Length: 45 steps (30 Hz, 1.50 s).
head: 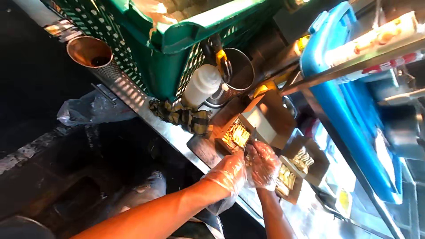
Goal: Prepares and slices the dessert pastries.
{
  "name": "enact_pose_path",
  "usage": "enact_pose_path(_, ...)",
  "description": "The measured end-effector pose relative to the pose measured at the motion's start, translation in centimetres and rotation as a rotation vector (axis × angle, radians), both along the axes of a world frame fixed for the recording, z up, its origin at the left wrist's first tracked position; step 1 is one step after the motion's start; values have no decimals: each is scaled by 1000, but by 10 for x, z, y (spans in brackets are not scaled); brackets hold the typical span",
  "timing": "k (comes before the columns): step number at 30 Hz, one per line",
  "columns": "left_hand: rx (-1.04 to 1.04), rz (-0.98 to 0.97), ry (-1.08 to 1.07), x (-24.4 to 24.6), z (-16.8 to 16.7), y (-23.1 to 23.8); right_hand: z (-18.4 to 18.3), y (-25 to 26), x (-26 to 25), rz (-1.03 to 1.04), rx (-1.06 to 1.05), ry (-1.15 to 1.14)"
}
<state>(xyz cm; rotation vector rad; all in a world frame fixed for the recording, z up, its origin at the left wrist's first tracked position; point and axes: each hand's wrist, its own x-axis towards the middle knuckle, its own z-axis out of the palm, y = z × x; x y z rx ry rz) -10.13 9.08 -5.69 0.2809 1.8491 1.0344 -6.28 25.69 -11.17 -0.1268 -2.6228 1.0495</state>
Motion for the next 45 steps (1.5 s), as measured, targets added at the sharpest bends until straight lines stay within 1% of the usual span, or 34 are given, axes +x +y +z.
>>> enact_pose_path(1, -23, -13, 8, 1, 0, 1, -4, 0, -3, -22, 5, -30)
enact_pose_path(3, -52, -38, 11, -3, 3, 2, -3, 4, -20, -139, 55, -247)
enact_pose_path(4, -56, -49, -2, -7, 6, 1, 0, 3, -26, -192, 73, -315)
enact_pose_path(5, -50, -53, -13, -11, 9, -2, 3, -1, -27, -204, 96, -311)
enact_pose_path(6, -36, -49, -15, -14, 10, -6, 7, -7, -24, -172, 103, -244)
enact_pose_path(8, -12, -24, -7, -13, 8, -9, 6, -15, -16, -76, 1, -67)
enact_pose_path(9, -12, -22, -1, -11, 7, -7, 5, -12, -17, -71, 21, -92)
enact_pose_path(11, -26, -53, -31, -11, 9, -3, 7, 2, -26, -172, 125, -404)
enact_pose_path(12, -31, -67, -46, -12, 10, -3, 9, 5, -30, -199, 151, -500)
enact_pose_path(13, -31, -74, -43, -13, 10, -5, 12, 3, -31, -201, 170, -484)
enact_pose_path(14, -23, -68, -25, -14, 9, -7, 13, -3, -27, -169, 171, -375)
enact_pose_path(15, -17, -49, -9, -15, 8, -9, 15, -11, -22, -120, 117, -239)
enact_pose_path(16, -18, -37, -4, -14, 9, -10, 14, -16, -17, -97, 31, -159)
enact_pose_path(17, -21, -37, -6, -12, 10, -9, 12, -16, -18, -104, 14, -167)
enact_pose_path(19, -37, -64, -19, -14, 14, -6, 13, -3, -29, -185, 103, -406)
enact_pose_path(20, -40, -73, -22, -16, 15, -5, 15, 0, -36, -213, 141, -475)
enact_pose_path(21, -39, -72, -18, -18, 15, -6, 16, -2, -36, -217, 165, -469)
enact_pose_path(22, -37, -64, -9, -20, 14, -8, 18, -7, -32, -194, 165, -394)
enact_pose_path(24, -34, -44, 1, -20, 11, -9, 20, -18, -23, -139, 78, -247)
enact_pose_path(25, -37, -47, -2, -18, 10, -7, 18, -16, -25, -143, 93, -265)
enact_pose_path(27, -38, -66, -3, -17, 10, -2, 15, -2, -38, -212, 153, -426)
enact_pose_path(28, -32, -76, -2, -18, 10, -1, 15, 2, -42, -244, 174, -465)
enact_pose_path(29, -25, -87, -1, -20, 10, -3, 17, 1, -39, -249, 200, -453)
enact_pose_path(30, -15, -84, -1, -22, 9, -5, 20, -5, -31, -209, 213, -384)
enact_pose_path(32, -7, -63, 2, -18, 6, -5, 23, -14, -18, -143, 154, -255)
enact_pose_path(33, -10, -64, 0, -16, 6, -1, 22, -10, -18, -166, 151, -280)
enact_pose_path(35, -11, -94, -12, -13, 9, 3, 16, 6, -28, -279, 164, -426)
enact_pose_path(36, -2, -112, -12, -13, 10, 4, 15, 12, -29, -312, 173, -457)
enact_pose_path(37, 8, -128, -11, -13, 10, 3, 18, 11, -23, -309, 179, -442)
enact_pose_path(39, 23, -127, -22, -13, 7, 2, 26, -2, -7, -211, 172, -304)
enact_pose_path(40, 19, -127, -25, -10, 6, 4, 26, -4, -3, -199, 167, -275)
enact_pose_path(43, 6, -181, -42, -6, 10, 12, 18, 17, -9, -325, 203, -482)
enact_pose_path(44, 9, -197, -45, -6, 11, 12, 18, 19, -9, -341, 210, -490)
enact_pose_path(45, 19, -198, -41, -7, 11, 11, 22, 14, -5, -324, 199, -434)
